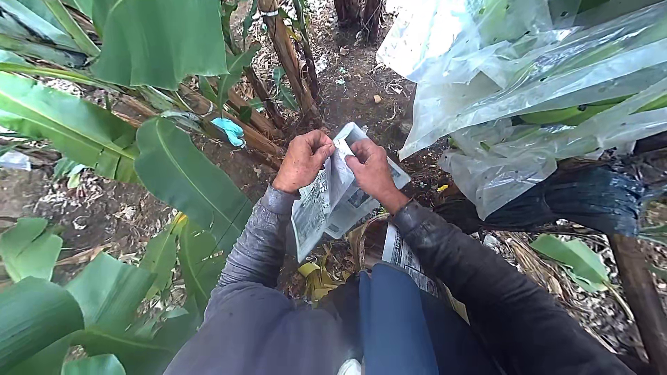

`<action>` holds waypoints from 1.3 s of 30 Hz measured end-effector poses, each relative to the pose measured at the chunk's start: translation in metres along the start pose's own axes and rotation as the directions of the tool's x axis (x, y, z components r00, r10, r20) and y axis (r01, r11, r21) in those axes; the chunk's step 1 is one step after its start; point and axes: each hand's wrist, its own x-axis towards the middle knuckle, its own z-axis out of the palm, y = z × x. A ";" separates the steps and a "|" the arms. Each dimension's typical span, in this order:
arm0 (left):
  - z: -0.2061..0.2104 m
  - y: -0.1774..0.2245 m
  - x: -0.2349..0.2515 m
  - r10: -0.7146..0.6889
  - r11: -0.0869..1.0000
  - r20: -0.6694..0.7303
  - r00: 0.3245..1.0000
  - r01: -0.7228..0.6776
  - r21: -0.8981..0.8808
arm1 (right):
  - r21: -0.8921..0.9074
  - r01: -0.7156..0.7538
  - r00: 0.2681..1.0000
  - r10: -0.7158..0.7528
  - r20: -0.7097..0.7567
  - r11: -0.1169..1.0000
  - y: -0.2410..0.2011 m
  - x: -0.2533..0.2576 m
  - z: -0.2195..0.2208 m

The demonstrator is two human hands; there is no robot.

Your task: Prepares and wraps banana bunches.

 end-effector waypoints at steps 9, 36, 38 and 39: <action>-0.009 0.020 -0.017 0.102 0.976 -0.217 0.971 -0.055 0.213 | -0.412 -0.103 0.986 0.148 0.079 0.905 0.023 -0.049 0.008; 0.031 -0.004 -0.039 -0.029 0.785 0.182 0.983 -0.091 0.613 | -0.609 0.513 0.855 -0.427 0.295 0.605 -0.005 -0.018 -0.046; 0.036 0.005 -0.034 0.012 0.798 0.207 0.978 -0.134 0.588 | -0.591 0.537 0.837 -0.472 0.279 0.602 0.001 -0.019 -0.034; 0.037 0.007 -0.024 0.039 0.804 0.205 0.978 -0.153 0.574 | -0.603 0.513 0.847 -0.476 0.238 0.611 0.002 -0.017 -0.028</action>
